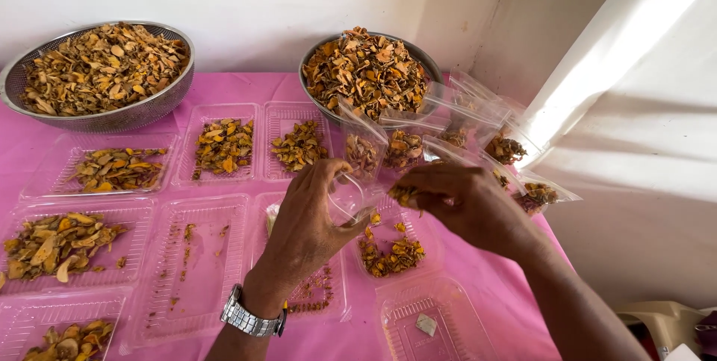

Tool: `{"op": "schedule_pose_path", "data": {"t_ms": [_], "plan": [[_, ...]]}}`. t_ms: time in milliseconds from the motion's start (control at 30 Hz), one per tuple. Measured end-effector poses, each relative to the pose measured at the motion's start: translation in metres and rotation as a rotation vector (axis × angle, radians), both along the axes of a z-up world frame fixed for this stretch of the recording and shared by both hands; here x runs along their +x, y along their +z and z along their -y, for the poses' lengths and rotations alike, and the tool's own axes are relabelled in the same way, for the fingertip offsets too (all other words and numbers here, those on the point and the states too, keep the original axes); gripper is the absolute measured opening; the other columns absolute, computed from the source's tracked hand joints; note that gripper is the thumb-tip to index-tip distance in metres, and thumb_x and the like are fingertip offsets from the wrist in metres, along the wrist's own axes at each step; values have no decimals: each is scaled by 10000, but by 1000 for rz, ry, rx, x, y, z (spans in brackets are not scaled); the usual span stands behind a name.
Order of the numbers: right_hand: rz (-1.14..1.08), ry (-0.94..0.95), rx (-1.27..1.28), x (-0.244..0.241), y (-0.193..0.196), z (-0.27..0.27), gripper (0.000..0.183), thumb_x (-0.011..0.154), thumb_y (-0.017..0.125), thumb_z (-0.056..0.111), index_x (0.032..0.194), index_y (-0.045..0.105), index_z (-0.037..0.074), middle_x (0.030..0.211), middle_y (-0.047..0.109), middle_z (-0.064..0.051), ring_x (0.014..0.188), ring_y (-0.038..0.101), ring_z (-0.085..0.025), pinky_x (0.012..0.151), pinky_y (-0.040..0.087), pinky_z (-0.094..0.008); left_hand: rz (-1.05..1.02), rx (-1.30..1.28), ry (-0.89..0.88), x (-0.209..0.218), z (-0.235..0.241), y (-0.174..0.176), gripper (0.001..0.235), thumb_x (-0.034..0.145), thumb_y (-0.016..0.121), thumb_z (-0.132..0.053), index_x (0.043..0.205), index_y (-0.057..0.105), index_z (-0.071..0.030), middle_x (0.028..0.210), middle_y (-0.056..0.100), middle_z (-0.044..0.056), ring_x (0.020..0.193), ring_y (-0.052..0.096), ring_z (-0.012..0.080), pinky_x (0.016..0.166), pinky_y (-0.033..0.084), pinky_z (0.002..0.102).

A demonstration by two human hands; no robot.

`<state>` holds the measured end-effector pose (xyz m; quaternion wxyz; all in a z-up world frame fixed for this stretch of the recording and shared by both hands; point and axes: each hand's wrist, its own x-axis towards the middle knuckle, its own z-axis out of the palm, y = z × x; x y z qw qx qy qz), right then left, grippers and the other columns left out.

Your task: Sorting dried tea leaves from trays and packaging them into small plastic bags

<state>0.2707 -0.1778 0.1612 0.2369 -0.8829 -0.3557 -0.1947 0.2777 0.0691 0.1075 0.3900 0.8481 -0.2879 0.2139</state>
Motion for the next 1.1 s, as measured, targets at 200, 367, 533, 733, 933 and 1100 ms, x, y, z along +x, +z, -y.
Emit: {"op": "schedule_pose_path", "data": {"t_ms": [200, 367, 533, 733, 933, 1100], "plan": [[46, 11, -25, -7, 53, -16, 318, 934, 700, 77, 1248, 733, 121, 1208, 774, -73, 1088, 752, -255, 930, 589, -382, 81, -22, -44, 2, 1, -5, 654, 807, 900, -238, 1285, 483, -80, 1046, 596, 83, 966, 588, 231, 961, 512, 388], [120, 169, -188, -1, 58, -40, 270, 949, 691, 82, 1215, 735, 70, 1156, 762, -115, 1037, 728, -276, 931, 564, -423, 119, -59, -65, 0, 3, -4, 665, 802, 904, -196, 1307, 484, -88, 1009, 556, 44, 877, 548, 200, 903, 521, 357], [27, 237, -225, 8, 48, -41, 239, 1015, 581, 118, 1199, 723, 61, 1130, 756, -113, 979, 712, -300, 867, 535, -440, -10, -70, -62, -2, 5, -2, 610, 827, 862, -260, 1285, 490, -106, 1151, 611, 81, 1057, 620, 265, 935, 522, 401], [-73, 257, -320, 11, 58, -47, 242, 1028, 535, 143, 1153, 732, 81, 1109, 773, -81, 985, 714, -292, 869, 523, -455, -127, -97, -88, -5, 9, 2, 559, 863, 819, -296, 1291, 508, -118, 1072, 581, 54, 912, 573, 219, 785, 524, 381], [-102, 240, -369, 19, 57, -53, 235, 993, 613, 192, 1179, 730, 110, 1024, 772, -63, 910, 705, -290, 786, 502, -463, -167, -94, -120, -6, 7, 5, 497, 885, 780, -302, 1270, 519, -126, 1068, 561, 51, 936, 587, 226, 765, 536, 394], [-127, 224, -231, 21, 51, -57, 261, 916, 694, 134, 1173, 734, 110, 985, 796, -81, 823, 733, -282, 727, 520, -437, -241, -143, -132, -5, 6, 7, 529, 864, 769, -295, 1290, 513, -114, 1199, 622, 68, 1108, 649, 257, 827, 555, 414]]}}
